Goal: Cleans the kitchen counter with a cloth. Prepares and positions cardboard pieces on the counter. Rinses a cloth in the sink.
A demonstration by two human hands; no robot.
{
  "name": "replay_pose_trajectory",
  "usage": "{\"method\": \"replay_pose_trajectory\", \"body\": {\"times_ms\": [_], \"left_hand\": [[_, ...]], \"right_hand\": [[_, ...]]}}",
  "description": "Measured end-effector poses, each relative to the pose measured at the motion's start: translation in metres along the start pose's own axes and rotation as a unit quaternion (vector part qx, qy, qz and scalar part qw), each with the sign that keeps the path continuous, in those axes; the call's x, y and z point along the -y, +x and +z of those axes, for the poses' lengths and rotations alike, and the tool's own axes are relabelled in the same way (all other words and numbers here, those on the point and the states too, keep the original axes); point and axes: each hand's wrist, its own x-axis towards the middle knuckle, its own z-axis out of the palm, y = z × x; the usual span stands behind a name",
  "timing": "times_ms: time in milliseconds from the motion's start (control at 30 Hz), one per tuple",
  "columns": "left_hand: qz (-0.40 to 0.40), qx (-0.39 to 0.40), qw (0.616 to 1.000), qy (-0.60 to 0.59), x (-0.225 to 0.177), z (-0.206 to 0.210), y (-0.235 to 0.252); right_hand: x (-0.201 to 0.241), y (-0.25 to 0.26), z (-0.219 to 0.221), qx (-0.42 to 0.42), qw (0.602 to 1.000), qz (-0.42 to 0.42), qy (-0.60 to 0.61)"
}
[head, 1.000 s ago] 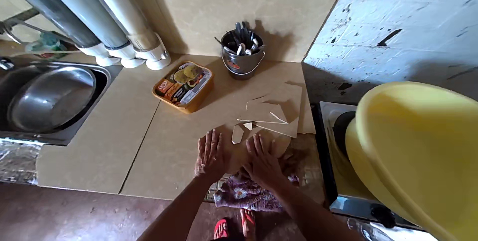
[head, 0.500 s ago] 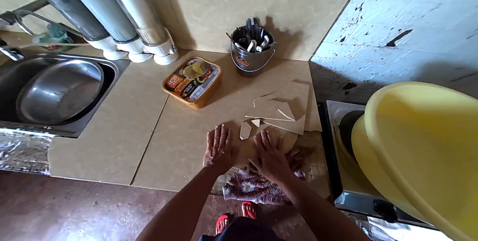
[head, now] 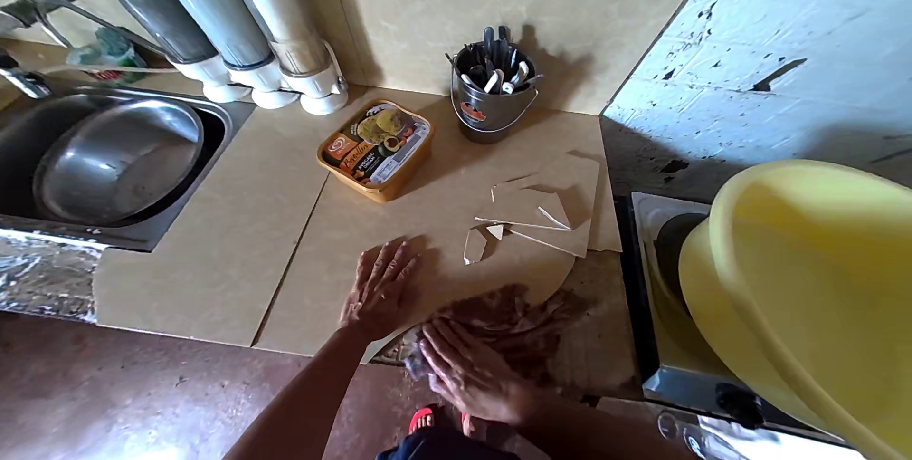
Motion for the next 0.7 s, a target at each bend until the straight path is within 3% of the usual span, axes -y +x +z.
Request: {"method": "replay_pose_trajectory", "body": {"times_ms": [100,167,233,267,333,400,500,600,700], "left_hand": [[0.01,-0.026,1.0,-0.003,0.002,0.003,0.0],[0.026,-0.059,0.998,-0.012,0.002,0.008,-0.001],[0.016,-0.078,0.996,-0.035,-0.004,0.006,0.004],[0.001,-0.08,0.996,-0.049,-0.01,0.005,0.007],[-0.031,-0.081,0.995,-0.043,-0.025,0.006,0.012],[-0.049,-0.085,0.995,-0.021,-0.035,0.007,0.015],[-0.048,-0.109,0.993,0.0,-0.036,0.011,0.015],[-0.041,-0.132,0.99,0.013,-0.036,0.012,0.018],[-0.059,-0.093,0.994,0.012,-0.04,0.006,0.015]], "right_hand": [[0.007,0.011,-0.001,0.003,0.999,0.005,0.039],[-0.005,0.01,-0.012,-0.075,0.985,0.024,0.15],[-0.032,0.015,-0.028,-0.197,0.969,0.086,0.124],[-0.048,0.017,-0.036,-0.22,0.96,0.148,0.087],[-0.074,0.017,-0.048,-0.129,0.941,0.307,0.061],[-0.091,0.015,-0.051,0.016,0.915,0.394,0.084],[-0.093,0.015,-0.051,0.093,0.904,0.409,0.081],[-0.093,0.018,-0.051,0.091,0.906,0.409,0.064],[-0.091,0.017,-0.051,0.089,0.908,0.405,0.066]]}}
